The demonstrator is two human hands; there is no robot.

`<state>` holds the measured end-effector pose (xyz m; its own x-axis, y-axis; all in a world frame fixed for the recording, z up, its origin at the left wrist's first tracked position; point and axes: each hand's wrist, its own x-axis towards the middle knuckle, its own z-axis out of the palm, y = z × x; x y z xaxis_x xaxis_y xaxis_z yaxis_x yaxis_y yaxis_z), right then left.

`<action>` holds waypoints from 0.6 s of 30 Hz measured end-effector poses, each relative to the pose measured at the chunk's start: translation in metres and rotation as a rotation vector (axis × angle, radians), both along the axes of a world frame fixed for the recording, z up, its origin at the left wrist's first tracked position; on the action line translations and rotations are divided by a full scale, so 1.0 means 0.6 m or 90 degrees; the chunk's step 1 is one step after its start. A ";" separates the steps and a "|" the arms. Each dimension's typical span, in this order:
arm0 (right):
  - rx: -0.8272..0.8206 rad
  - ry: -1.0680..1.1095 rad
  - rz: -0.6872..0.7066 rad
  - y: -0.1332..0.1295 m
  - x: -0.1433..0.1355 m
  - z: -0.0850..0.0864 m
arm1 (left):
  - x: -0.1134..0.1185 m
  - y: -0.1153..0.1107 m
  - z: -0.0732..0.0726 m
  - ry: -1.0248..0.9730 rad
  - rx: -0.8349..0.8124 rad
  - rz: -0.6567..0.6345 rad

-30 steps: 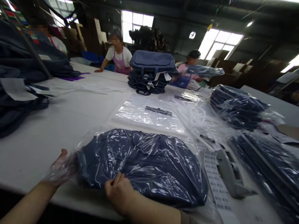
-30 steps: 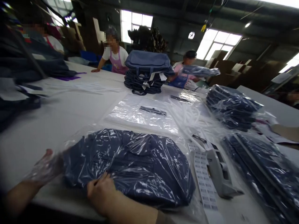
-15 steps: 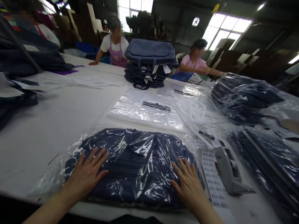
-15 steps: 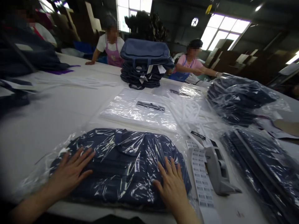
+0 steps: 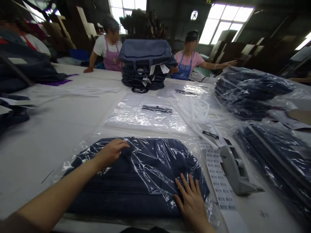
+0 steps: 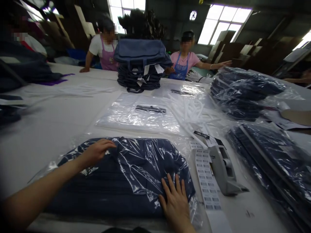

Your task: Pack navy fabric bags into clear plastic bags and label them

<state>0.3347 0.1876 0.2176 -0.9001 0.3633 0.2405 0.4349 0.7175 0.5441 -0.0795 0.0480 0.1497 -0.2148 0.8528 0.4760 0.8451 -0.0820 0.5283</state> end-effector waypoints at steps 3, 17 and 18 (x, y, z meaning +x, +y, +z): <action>0.015 0.006 0.011 -0.003 0.000 0.002 | -0.014 0.091 0.050 0.036 -0.052 -0.072; 0.003 0.079 0.081 -0.016 -0.027 0.029 | -0.014 0.181 0.083 0.290 -0.276 -0.254; -0.018 0.094 0.092 -0.021 -0.042 0.038 | -0.013 0.183 0.085 0.299 -0.284 -0.253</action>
